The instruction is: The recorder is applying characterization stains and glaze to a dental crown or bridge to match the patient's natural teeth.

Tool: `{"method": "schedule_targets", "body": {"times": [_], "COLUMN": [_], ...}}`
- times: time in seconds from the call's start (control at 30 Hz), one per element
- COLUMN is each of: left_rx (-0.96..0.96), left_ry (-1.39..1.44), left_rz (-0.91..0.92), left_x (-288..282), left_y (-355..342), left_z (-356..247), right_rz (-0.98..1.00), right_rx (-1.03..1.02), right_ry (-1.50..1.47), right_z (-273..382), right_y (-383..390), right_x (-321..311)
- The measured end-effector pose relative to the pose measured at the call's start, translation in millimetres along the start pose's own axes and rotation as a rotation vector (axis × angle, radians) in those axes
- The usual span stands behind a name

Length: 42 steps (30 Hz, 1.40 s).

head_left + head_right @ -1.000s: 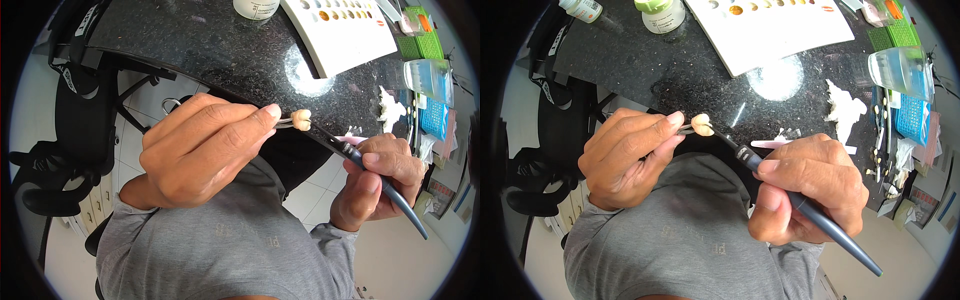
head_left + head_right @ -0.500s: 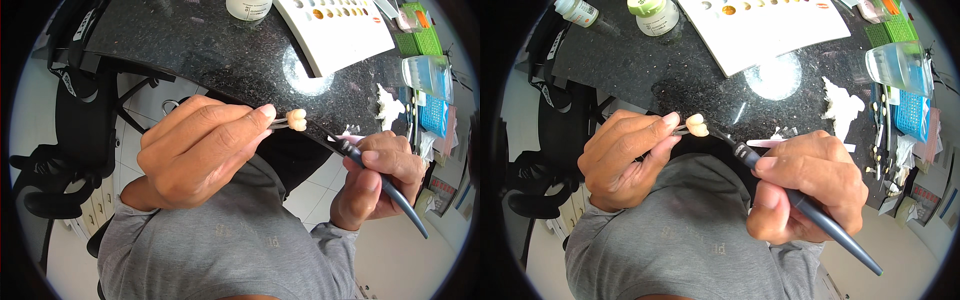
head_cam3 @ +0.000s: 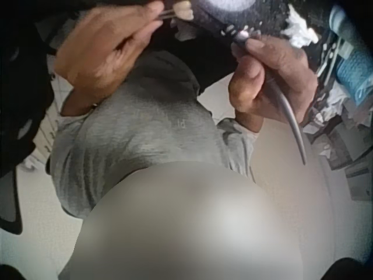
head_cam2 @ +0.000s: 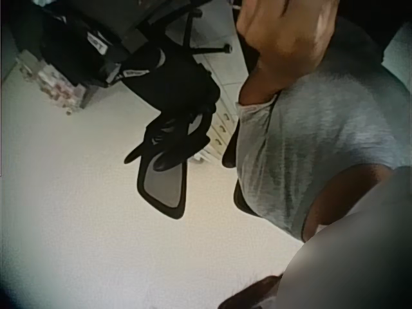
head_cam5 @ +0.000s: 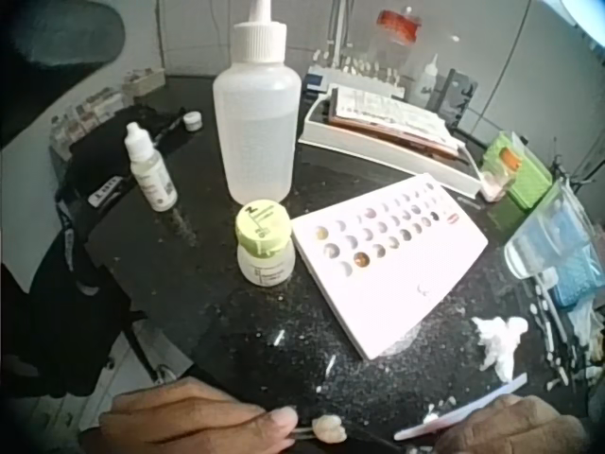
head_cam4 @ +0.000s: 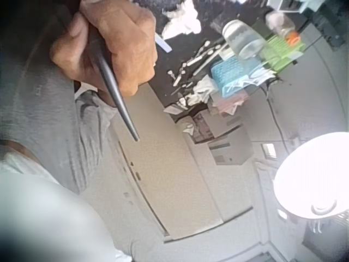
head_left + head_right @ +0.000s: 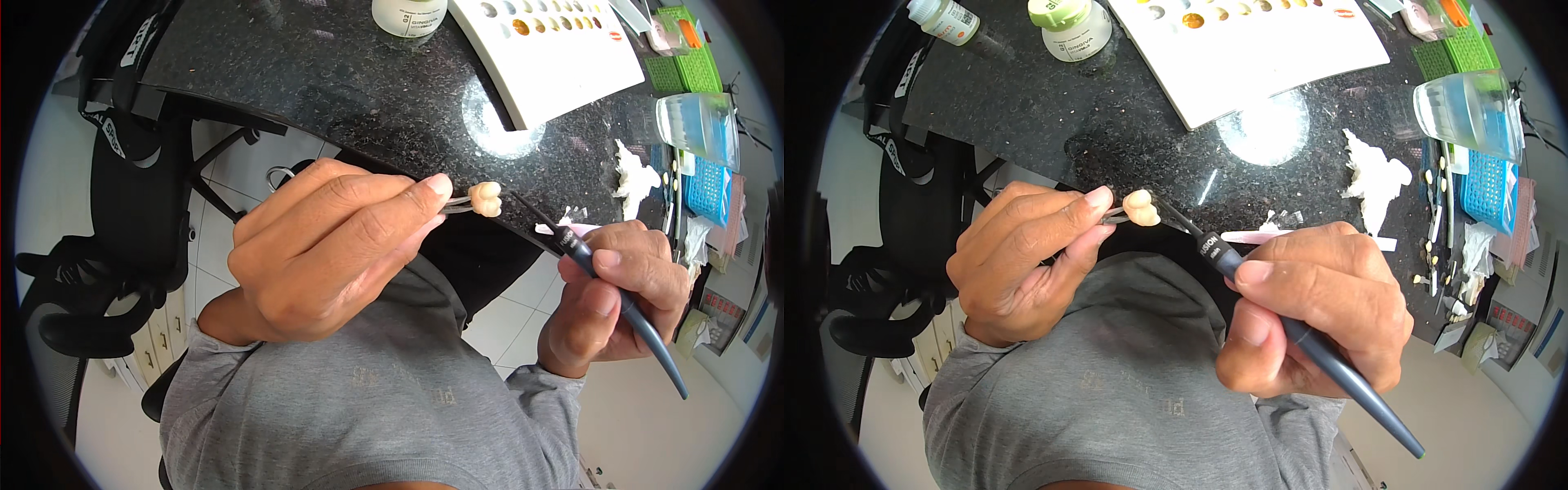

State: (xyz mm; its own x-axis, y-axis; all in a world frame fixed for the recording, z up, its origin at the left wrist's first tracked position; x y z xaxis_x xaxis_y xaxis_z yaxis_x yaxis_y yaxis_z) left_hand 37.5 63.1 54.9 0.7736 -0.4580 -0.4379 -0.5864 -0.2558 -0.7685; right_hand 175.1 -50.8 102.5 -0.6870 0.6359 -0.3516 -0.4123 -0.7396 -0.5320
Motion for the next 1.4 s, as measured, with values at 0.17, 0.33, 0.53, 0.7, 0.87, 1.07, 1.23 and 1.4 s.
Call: {"method": "schedule_targets", "body": {"times": [0.17,0.33,0.53,0.7,0.87,1.07,1.23,1.4], "left_rx": [0.0,-0.011,0.006,0.017,0.031,0.059,0.07,0.07], "left_ry": [-0.003,0.019,-0.001,-0.021,-0.033,-0.052,-0.061,-0.058], "left_rz": [0.001,0.008,0.003,0.002,0.002,0.005,0.018,-0.001], "left_x": [0.6,-0.5,0.5,1.1,1.0,1.3,1.8,1.6], "left_y": [-0.2,-0.4,-0.2,0.5,0.7,0.4,0.9,1.3], "left_z": [0.1,0.3,-0.2,-1.1,-2.6,-4.5,-4.7,-4.5], "right_rz": [-0.008,0.011,0.019,0.035,0.053,0.021,0.026,0.037], "right_rx": [-0.031,0.011,0.031,0.032,-0.011,0.008,0.01,-0.012], "right_ry": [0.011,-0.075,-0.048,-0.022,-0.018,-0.033,-0.032,-0.009], "right_z": [-0.8,-3.8,-3.8,-3.0,-2.6,-3.5,-3.1,-1.9], "right_y": [3.4,2.8,3.9,3.2,2.7,2.6,1.8,1.9], "right_x": [0.4,-6.2,-3.8,-1.9,0.0,-1.1,-0.4,1.0]}}
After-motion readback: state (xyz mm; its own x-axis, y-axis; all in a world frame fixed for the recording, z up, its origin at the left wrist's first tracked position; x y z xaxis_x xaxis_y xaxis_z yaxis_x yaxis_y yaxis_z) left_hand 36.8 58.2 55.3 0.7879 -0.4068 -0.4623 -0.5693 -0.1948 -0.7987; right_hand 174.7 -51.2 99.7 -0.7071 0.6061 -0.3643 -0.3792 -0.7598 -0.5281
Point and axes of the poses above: each hand's wrist, its own y-axis away from the middle knuckle, its own x-axis out of the palm, z = x × y, the point moved 9 cm from there along -y, towards the middle knuckle, and after that the axes turned 12 degrees about x, right-handed, at the moved point
